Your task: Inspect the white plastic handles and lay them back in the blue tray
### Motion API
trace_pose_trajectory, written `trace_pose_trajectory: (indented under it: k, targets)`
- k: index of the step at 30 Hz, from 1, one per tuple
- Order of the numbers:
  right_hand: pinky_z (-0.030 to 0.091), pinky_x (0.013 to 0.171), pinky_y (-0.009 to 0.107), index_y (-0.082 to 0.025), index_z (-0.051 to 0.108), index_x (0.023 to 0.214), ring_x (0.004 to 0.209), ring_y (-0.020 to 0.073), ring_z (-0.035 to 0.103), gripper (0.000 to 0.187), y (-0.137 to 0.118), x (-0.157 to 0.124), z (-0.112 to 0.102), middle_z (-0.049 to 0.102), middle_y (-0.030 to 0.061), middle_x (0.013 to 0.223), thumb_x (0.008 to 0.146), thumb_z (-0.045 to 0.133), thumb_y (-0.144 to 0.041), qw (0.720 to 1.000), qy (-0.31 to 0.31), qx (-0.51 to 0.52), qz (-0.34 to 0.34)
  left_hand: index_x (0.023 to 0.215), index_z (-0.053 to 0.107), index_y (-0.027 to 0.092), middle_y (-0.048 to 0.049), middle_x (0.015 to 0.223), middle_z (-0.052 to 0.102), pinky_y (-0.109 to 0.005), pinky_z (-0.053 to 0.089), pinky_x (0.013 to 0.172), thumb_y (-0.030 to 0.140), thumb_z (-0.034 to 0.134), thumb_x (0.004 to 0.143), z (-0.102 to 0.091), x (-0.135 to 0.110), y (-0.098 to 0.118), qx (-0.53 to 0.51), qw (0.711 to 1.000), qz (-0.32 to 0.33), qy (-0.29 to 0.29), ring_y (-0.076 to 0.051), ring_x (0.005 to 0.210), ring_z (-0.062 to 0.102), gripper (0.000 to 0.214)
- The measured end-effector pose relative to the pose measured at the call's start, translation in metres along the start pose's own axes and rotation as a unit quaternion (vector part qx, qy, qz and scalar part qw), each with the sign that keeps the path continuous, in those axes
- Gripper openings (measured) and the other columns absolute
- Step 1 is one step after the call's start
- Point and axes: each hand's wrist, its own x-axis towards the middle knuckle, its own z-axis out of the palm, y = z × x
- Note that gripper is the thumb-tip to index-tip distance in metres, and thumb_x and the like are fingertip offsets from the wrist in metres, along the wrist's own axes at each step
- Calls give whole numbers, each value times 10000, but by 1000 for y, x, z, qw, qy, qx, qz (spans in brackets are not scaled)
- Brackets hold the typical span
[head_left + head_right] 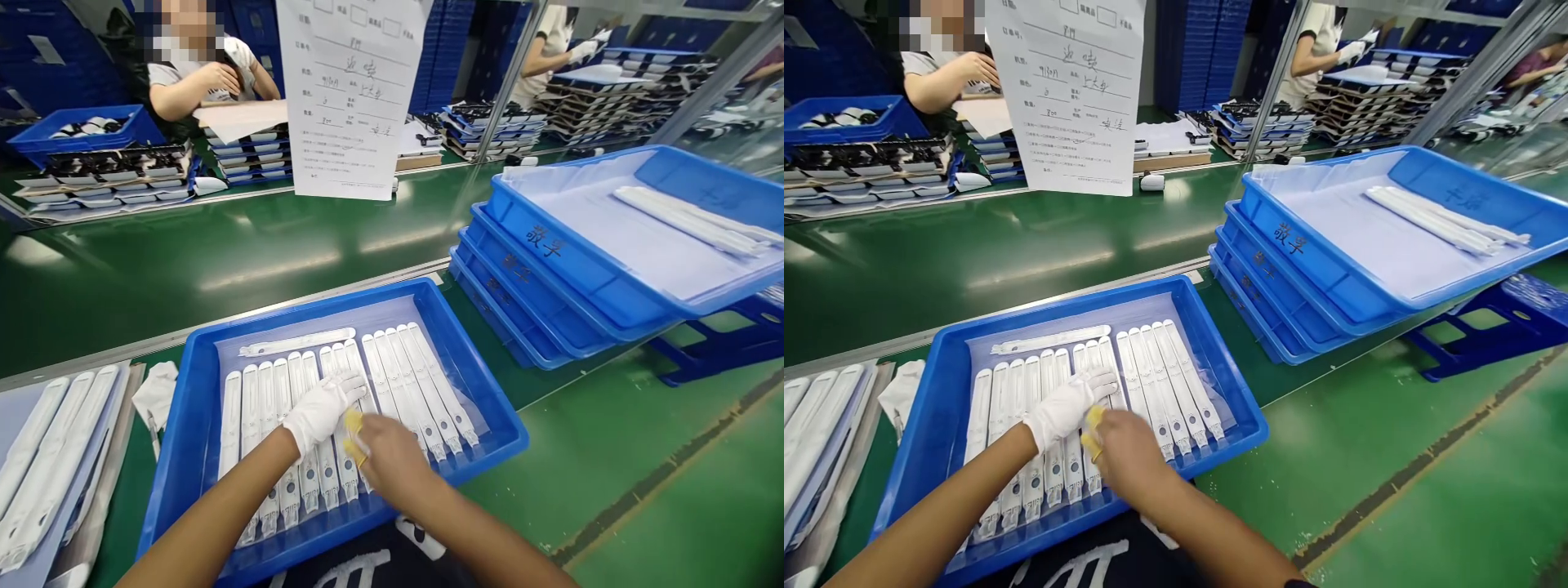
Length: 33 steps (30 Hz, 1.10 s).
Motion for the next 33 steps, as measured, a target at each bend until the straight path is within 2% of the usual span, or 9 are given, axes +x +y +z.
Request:
trace_pose_trajectory:
  k: [3,7,13,17,19,20,23,26,33]
  targets:
    - [406,1113,528,-22,589,1320,1274,345,577,412,32,6,-5,620,276,1330,998,382,-172,994,28,-29,105,1205,673,164,-138,1332,660,-493,486,1087,195,437,969,2,-1,4,2,1000,-2,15,-270,1271,596,336]
    - [429,1108,524,87,542,1346,1405,428,419,474,46,12,7,486,353,1439,952,481,-170,992,15,-48,113,1225,664,152,-149,1315,670,-513,493,1078,186,430,978,4,-2,6,7,999,-3,31,-282,1263,606,343]
    - [517,1034,484,33,637,1251,1308,408,546,402,47,2,2,566,333,1373,896,584,-149,992,64,-71,79,1272,643,210,-102,1348,658,-487,475,1107,152,427,967,17,-7,5,7,998,-9,59,-247,1295,584,378]
    - [484,1081,419,-181,612,1311,1348,251,524,362,92,-12,-92,538,152,1476,988,454,-224,971,205,-99,77,1317,614,232,-90,1359,653,-457,531,1050,168,407,970,28,-14,3,11,996,1,92,-236,1257,616,410]
    - [419,1135,433,-229,645,1247,1317,247,538,319,129,-22,-163,608,103,1392,987,474,-300,885,419,-148,138,1299,624,225,-94,1334,668,-455,556,1015,185,395,974,33,-17,1,14,994,7,108,-240,1220,642,399]
    - [362,1161,495,-190,620,1274,1356,284,485,354,149,-27,-199,567,148,1416,1002,423,-304,850,462,-166,193,1284,632,215,-103,1310,681,-453,571,990,186,380,978,36,-18,0,16,993,10,116,-243,1200,654,397]
    - [433,1074,497,-96,535,1353,1356,321,451,404,210,-40,-281,516,219,1420,993,386,-203,818,427,-172,345,1260,637,201,-120,1279,685,-471,571,969,246,412,999,38,-18,-2,2,992,12,122,-253,1178,656,347]
    - [471,1012,513,-120,609,1240,1222,316,564,319,262,-45,-311,590,173,1328,931,577,-194,814,330,-155,452,1299,594,204,-117,1337,620,-508,517,1005,381,560,969,32,-16,1,-24,993,9,115,-261,1187,619,376]
    - [510,975,511,-178,564,1310,1189,282,585,399,336,-62,-317,562,116,1369,954,619,-348,772,256,-181,553,1245,611,250,-92,1325,597,-457,540,949,377,613,941,18,-14,20,-36,991,12,128,-251,1151,602,330]
